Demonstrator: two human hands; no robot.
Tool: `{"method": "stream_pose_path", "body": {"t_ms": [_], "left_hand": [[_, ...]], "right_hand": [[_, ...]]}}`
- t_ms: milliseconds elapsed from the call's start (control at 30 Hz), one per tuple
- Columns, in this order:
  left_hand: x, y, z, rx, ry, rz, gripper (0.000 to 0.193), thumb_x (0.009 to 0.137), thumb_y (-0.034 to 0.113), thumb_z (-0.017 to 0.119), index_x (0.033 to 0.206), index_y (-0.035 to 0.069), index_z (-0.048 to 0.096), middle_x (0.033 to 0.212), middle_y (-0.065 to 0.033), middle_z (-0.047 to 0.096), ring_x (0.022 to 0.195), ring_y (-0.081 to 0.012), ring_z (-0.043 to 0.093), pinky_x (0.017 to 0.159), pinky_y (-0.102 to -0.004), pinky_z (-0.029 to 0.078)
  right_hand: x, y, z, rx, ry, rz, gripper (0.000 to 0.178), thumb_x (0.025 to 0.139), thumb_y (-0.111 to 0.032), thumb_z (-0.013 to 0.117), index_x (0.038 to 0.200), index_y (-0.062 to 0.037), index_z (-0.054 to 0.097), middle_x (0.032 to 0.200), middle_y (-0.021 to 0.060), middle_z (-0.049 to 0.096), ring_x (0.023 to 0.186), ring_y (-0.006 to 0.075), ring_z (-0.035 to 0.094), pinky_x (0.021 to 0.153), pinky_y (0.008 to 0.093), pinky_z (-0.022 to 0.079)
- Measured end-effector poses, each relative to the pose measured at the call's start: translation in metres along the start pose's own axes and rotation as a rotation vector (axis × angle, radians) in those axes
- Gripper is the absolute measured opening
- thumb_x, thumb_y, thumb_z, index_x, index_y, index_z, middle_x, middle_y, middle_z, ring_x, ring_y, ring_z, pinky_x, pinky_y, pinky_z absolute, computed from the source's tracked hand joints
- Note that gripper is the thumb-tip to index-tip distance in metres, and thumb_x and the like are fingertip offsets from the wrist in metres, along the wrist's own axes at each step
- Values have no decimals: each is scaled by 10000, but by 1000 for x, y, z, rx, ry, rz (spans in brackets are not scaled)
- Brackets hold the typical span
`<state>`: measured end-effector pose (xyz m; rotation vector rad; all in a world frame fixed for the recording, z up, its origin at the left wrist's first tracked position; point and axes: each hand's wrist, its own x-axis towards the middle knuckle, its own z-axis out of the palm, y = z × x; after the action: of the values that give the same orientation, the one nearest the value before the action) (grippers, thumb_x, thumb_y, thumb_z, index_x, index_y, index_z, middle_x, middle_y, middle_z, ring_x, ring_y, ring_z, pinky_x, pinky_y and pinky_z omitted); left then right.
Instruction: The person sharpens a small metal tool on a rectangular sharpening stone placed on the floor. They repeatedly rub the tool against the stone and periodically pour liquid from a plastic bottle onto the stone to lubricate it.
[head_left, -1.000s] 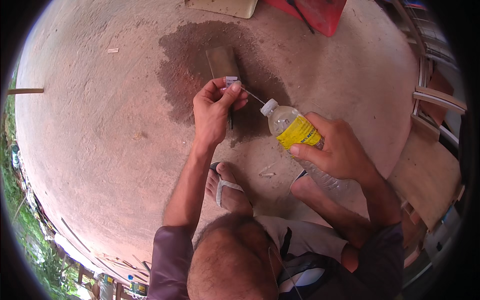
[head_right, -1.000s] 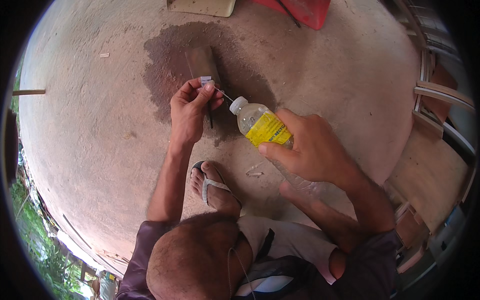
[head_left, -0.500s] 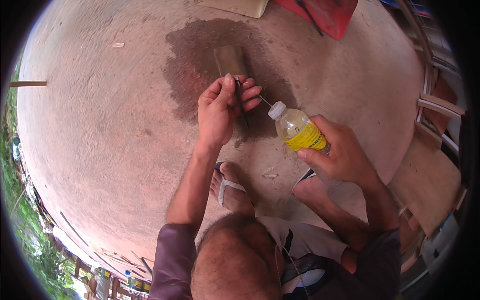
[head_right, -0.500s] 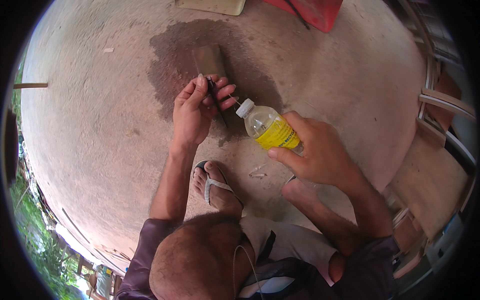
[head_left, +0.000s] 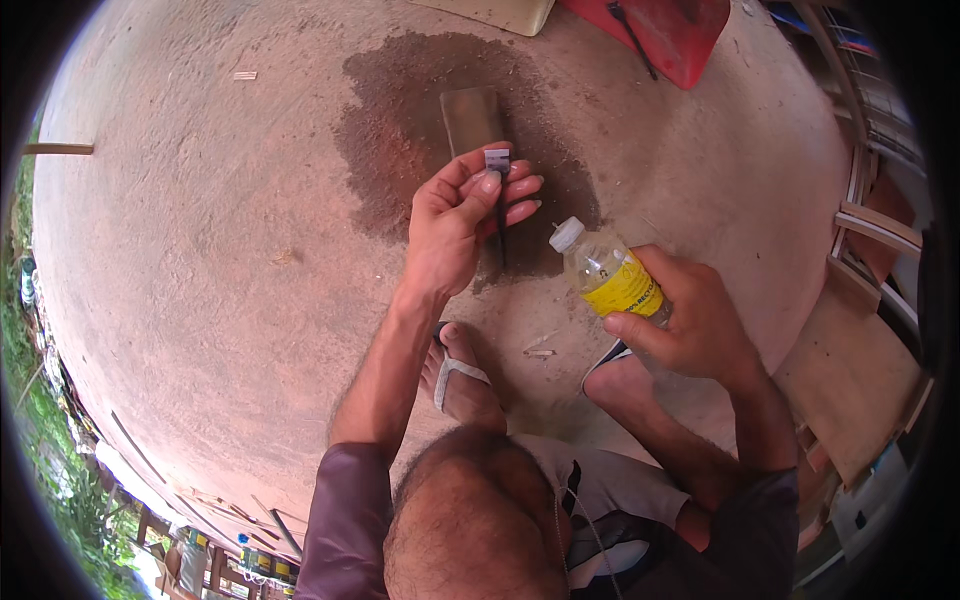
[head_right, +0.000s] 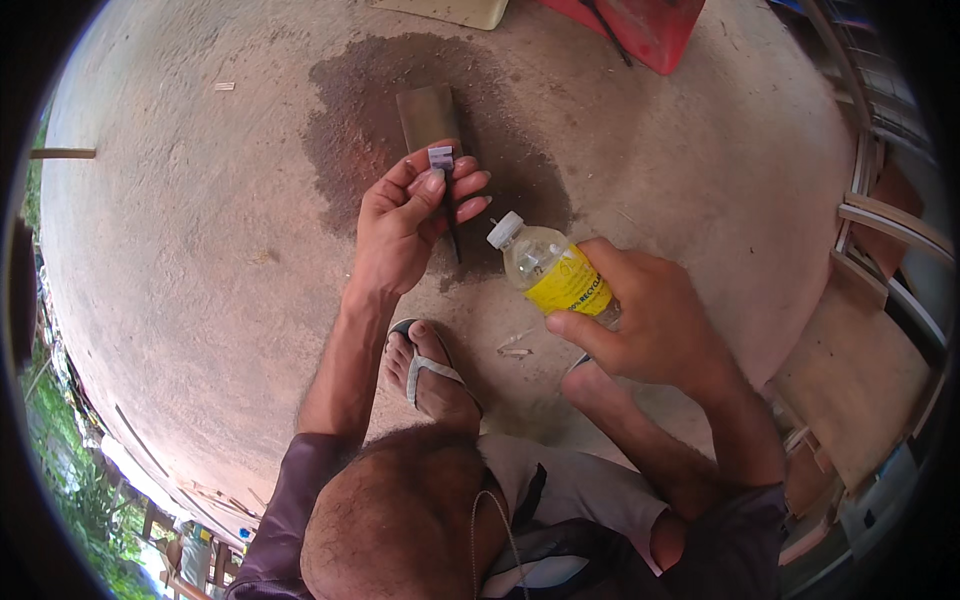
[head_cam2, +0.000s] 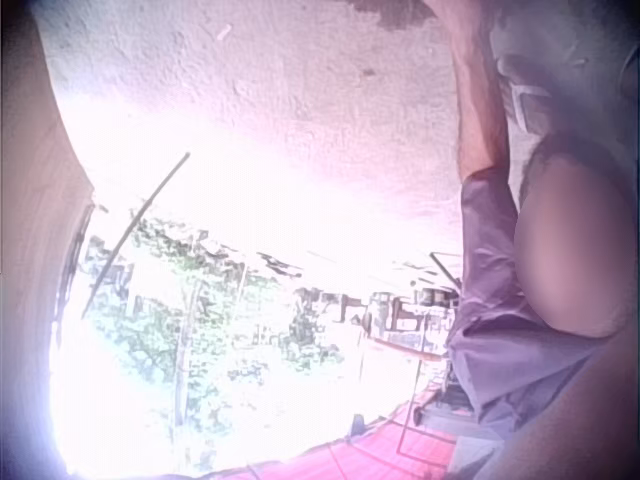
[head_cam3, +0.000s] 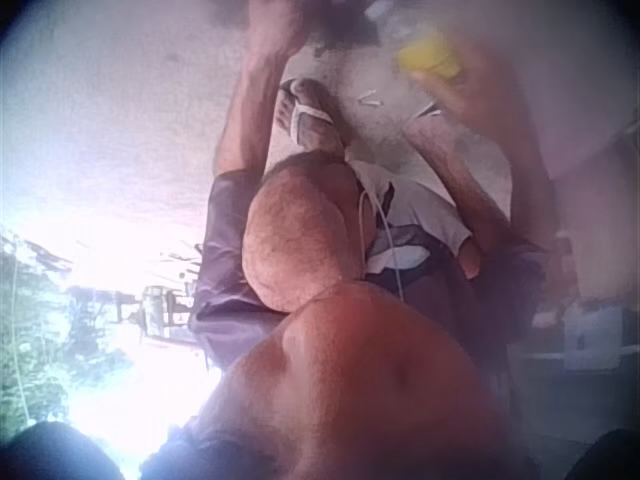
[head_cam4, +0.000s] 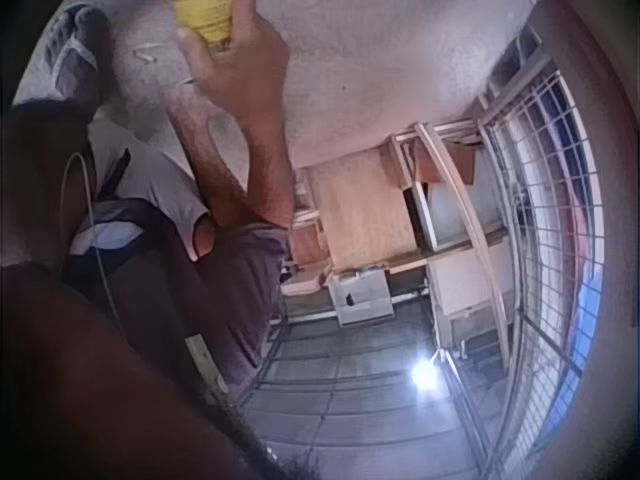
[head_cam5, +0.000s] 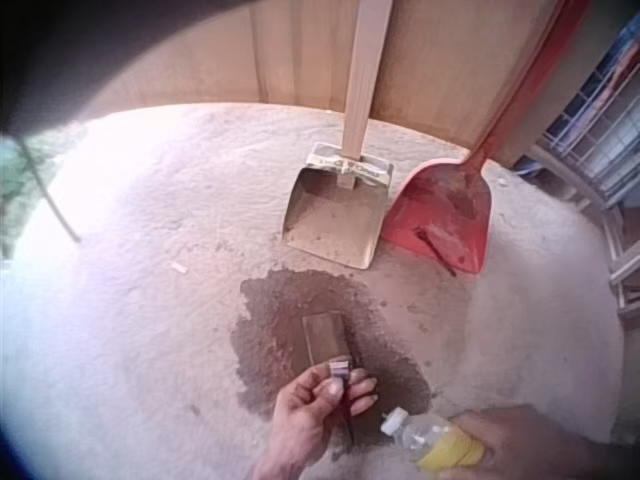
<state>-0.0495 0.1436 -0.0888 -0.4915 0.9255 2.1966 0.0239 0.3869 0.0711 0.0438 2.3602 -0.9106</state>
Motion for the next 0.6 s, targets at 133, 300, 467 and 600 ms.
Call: {"method": "stream_pose_path", "body": {"t_ms": [133,300,467,600], "left_hand": [[9,-1,2,14,3,-26,338,1167,92,541,1471,-50,582,1354,-198,717,1208,-292,751,1049,-467,650],[12,-4,-1,-8,25,-44,355,1173,122,547,1477,-57,586,1348,-197,720,1177,-274,757,1036,-437,650],[12,-9,4,50,74,27,369,1152,55,563,1499,-69,573,1346,-207,725,1188,-284,758,1037,-419,652],[9,-6,3,65,50,40,358,1129,3,578,1477,-82,578,1346,-226,724,1211,-300,755,1043,-422,656]], "right_hand": [[4,-4,4,19,-11,35,433,898,-333,867,1153,-35,683,859,206,726,780,402,737,690,461,553],[7,-8,1,-17,-104,41,437,903,-296,865,1185,-8,699,894,195,755,769,335,758,694,407,563],[5,-1,7,29,17,63,428,905,-370,851,1095,-28,678,820,226,715,755,439,725,660,493,537],[5,-1,1,12,-45,92,447,909,-374,850,1112,-16,675,830,233,723,763,437,736,668,494,546]]}}
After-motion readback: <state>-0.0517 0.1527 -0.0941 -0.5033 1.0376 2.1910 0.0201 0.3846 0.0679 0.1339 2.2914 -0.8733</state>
